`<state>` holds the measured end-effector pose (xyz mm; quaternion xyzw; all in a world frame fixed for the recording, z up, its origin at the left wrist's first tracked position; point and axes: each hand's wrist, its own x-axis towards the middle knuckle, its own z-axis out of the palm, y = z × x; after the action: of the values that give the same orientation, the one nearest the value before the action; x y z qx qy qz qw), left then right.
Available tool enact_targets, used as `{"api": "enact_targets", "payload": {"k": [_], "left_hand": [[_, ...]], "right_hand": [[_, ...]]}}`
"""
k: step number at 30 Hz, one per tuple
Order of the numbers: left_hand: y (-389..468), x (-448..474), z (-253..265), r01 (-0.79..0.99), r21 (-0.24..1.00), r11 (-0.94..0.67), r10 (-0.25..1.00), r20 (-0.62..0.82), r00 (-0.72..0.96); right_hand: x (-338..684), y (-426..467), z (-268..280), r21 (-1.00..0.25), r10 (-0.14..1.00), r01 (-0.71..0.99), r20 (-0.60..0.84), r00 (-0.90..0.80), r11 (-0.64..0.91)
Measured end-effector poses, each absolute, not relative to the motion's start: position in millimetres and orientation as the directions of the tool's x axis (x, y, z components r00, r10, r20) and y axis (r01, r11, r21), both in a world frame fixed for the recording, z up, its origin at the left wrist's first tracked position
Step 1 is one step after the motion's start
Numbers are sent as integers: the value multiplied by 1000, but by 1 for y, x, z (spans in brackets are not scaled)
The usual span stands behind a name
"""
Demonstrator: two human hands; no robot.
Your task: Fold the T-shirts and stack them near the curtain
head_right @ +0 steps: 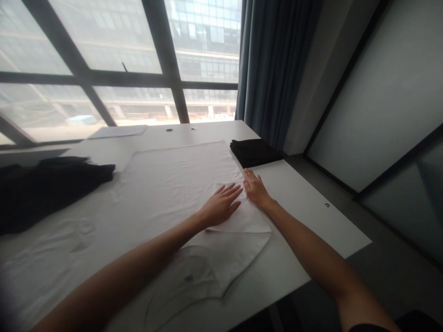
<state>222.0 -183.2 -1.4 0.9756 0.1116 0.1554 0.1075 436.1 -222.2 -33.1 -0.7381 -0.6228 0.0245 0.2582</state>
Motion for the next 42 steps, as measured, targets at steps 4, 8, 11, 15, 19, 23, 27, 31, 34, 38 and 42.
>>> {"api": "enact_targets", "payload": {"k": [4, 8, 11, 15, 19, 23, 27, 31, 34, 38, 42], "left_hand": [[-163, 218, -23, 330, 161, -930, 347, 92, 933], [-162, 214, -28, 394, 165, -904, 406, 47, 913], [-160, 214, -26, 452, 158, -878, 468, 82, 880], [-151, 214, -28, 501, 158, -851, 517, 84, 852], [-148, 213, -32, 503, 157, -850, 519, 79, 851], [-148, 213, -34, 501, 160, -851, 518, 87, 851], [-149, 213, -34, 499, 163, -851, 516, 92, 851], [-150, 213, -33, 509, 151, -848, 524, 85, 848], [-150, 213, -32, 506, 140, -851, 518, 73, 852], [-150, 213, -31, 508, 138, -850, 520, 66, 852], [-150, 213, -31, 504, 141, -852, 517, 73, 853]], "right_hand": [[429, -225, -39, -308, 989, 951, 125, 74, -33], [423, -227, -38, -239, 996, 970, 53, 66, -51], [423, -228, -35, -239, 996, 969, 61, 71, -55], [431, -233, -33, -244, 996, 969, 57, 65, -49], [442, -239, -31, -221, 999, 974, -24, 41, -45], [434, -242, -26, -203, 993, 978, 104, 61, -39], [411, -243, -27, -207, 992, 975, 111, -54, 76], [402, -244, -31, -236, 995, 967, 40, -88, 95], [406, -242, -28, -240, 991, 969, 130, -26, 57], [410, -238, -27, -234, 979, 972, 191, 65, -19], [409, -237, -32, -231, 995, 971, 72, 71, -53]]}}
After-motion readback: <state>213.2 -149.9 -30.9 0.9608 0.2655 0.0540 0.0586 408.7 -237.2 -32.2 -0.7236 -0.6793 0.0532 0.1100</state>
